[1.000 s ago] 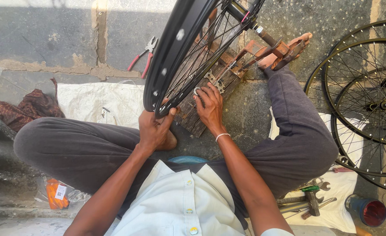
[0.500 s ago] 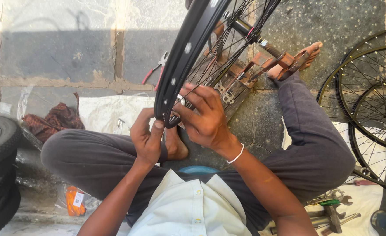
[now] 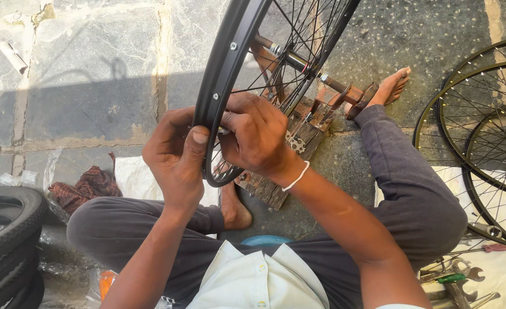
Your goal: The person sits on the ground and works on a bicycle wheel mounted on a wooden stand. They use a small tool to adjust the spokes and rim of the wheel, rotating it periodically to access different sections.
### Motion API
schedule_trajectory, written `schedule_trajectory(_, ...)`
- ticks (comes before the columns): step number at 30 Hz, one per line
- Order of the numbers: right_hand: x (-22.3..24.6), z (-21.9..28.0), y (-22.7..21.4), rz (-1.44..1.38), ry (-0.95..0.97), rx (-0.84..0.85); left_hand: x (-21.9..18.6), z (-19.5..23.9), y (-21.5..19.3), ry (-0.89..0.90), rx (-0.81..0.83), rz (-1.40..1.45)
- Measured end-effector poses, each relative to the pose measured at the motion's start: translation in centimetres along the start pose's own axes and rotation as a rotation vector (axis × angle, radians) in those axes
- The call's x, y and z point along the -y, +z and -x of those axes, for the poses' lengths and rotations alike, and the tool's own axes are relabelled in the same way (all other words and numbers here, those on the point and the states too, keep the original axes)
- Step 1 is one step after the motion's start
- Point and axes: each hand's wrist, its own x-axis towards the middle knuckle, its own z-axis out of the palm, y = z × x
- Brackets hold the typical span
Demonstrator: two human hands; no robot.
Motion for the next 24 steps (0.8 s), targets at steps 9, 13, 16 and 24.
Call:
schedule_trajectory(9,3.1,0.6,0.9,-0.119,0.213,-0.204,-2.2,-2.2,1.0,0.040,0.131,-0.032)
schedule_trajectory(13,0.8,2.0,0.7,-0.368,0.557,-0.411,-3.2,-3.3,0.7,0.054,0.213,0.073)
schedule_trajectory(16,-0.9,6.2,-0.6,-0.294,0.770,-0.514,0.0,-0.4,-1.4,0.015,0.197,0.181)
schedule_trajectory(24,2.8,23.7,-3.2,-0.303,1.459,-0.531,23.9,7.5,-6.2,-0.246,-0.342,-0.559)
